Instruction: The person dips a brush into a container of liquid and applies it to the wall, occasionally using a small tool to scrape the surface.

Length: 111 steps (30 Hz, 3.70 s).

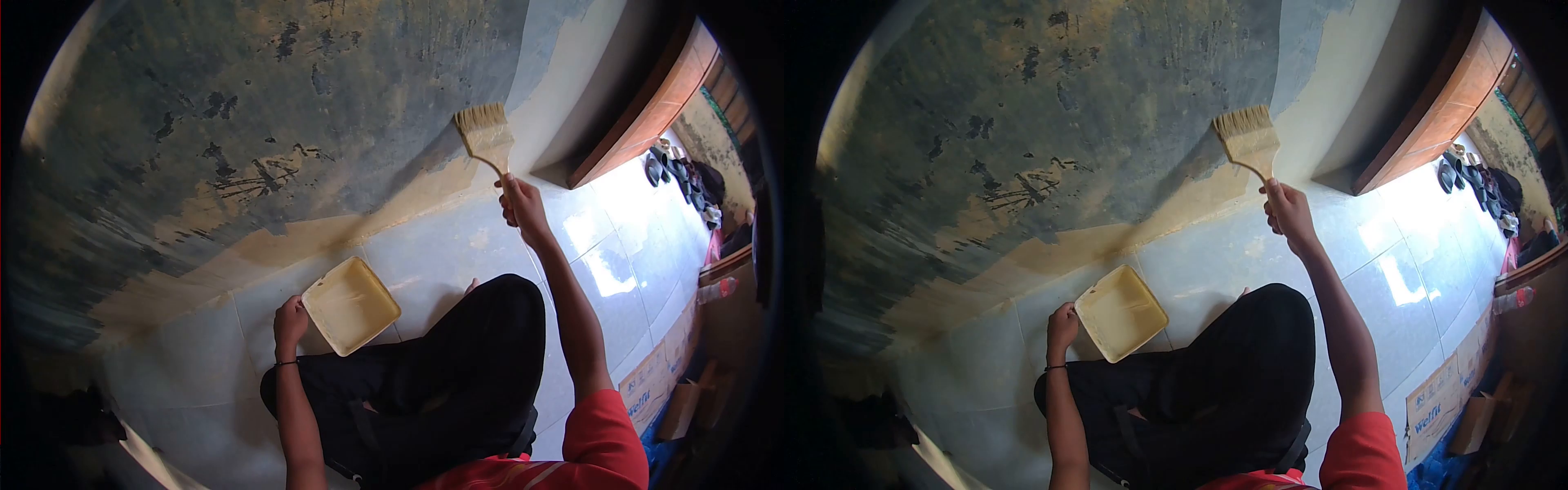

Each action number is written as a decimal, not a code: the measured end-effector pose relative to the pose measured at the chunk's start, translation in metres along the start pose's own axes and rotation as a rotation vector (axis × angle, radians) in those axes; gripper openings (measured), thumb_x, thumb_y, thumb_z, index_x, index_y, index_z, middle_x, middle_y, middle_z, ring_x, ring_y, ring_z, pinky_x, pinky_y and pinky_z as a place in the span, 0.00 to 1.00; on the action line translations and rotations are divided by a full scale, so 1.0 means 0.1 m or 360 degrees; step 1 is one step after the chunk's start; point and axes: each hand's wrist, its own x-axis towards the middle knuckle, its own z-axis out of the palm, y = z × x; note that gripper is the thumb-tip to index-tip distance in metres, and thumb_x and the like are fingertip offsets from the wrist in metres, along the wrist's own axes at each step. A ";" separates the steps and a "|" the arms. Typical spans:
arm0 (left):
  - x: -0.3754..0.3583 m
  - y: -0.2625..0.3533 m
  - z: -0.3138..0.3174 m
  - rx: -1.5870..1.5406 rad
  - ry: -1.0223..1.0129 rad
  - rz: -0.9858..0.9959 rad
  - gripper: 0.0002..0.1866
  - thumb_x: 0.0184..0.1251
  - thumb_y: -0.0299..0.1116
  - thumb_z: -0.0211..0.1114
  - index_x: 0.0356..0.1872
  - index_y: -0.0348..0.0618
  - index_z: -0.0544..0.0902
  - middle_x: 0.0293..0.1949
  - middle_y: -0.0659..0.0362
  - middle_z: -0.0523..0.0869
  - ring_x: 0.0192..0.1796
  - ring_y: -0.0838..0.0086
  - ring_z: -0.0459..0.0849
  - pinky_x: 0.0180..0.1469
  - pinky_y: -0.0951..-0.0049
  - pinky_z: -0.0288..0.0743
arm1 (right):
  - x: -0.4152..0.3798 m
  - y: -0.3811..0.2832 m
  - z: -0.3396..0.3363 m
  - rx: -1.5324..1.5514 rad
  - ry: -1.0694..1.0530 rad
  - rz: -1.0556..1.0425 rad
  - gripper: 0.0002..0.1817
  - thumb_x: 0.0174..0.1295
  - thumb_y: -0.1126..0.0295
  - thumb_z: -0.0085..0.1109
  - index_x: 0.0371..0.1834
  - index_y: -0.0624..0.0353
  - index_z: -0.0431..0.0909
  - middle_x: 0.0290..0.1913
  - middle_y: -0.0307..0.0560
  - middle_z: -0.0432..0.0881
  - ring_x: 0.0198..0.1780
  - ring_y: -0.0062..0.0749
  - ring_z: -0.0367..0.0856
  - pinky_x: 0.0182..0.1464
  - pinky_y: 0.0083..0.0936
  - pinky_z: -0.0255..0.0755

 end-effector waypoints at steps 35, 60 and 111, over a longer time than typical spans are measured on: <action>0.11 -0.01 0.10 0.0174 -0.0161 -0.0105 0.13 0.63 0.39 0.57 0.43 0.44 0.83 0.38 0.46 0.85 0.44 0.48 0.83 0.42 0.58 0.75 | 0.39 1.80 -0.32 -0.0482 -0.0047 0.0728 0.25 0.71 0.52 0.47 0.36 0.67 0.79 0.19 0.41 0.73 0.15 0.24 0.69 0.16 0.23 0.63; 0.02 0.07 -0.03 -0.0191 0.0020 -0.0082 0.12 0.60 0.36 0.58 0.42 0.47 0.83 0.39 0.51 0.87 0.44 0.54 0.85 0.44 0.59 0.77 | 0.12 0.22 0.18 -0.0698 0.0032 0.0478 0.18 0.68 0.60 0.50 0.31 0.66 0.76 0.20 0.40 0.72 0.15 0.20 0.65 0.15 0.21 0.56; 0.22 0.11 0.05 -0.0302 0.0101 0.0157 0.12 0.66 0.33 0.58 0.43 0.37 0.84 0.36 0.50 0.88 0.38 0.67 0.87 0.44 0.70 0.78 | 0.45 0.01 0.95 0.0062 -0.0386 -0.0606 0.21 0.74 0.53 0.43 0.41 0.63 0.75 0.22 0.36 0.71 0.21 0.18 0.66 0.25 0.18 0.63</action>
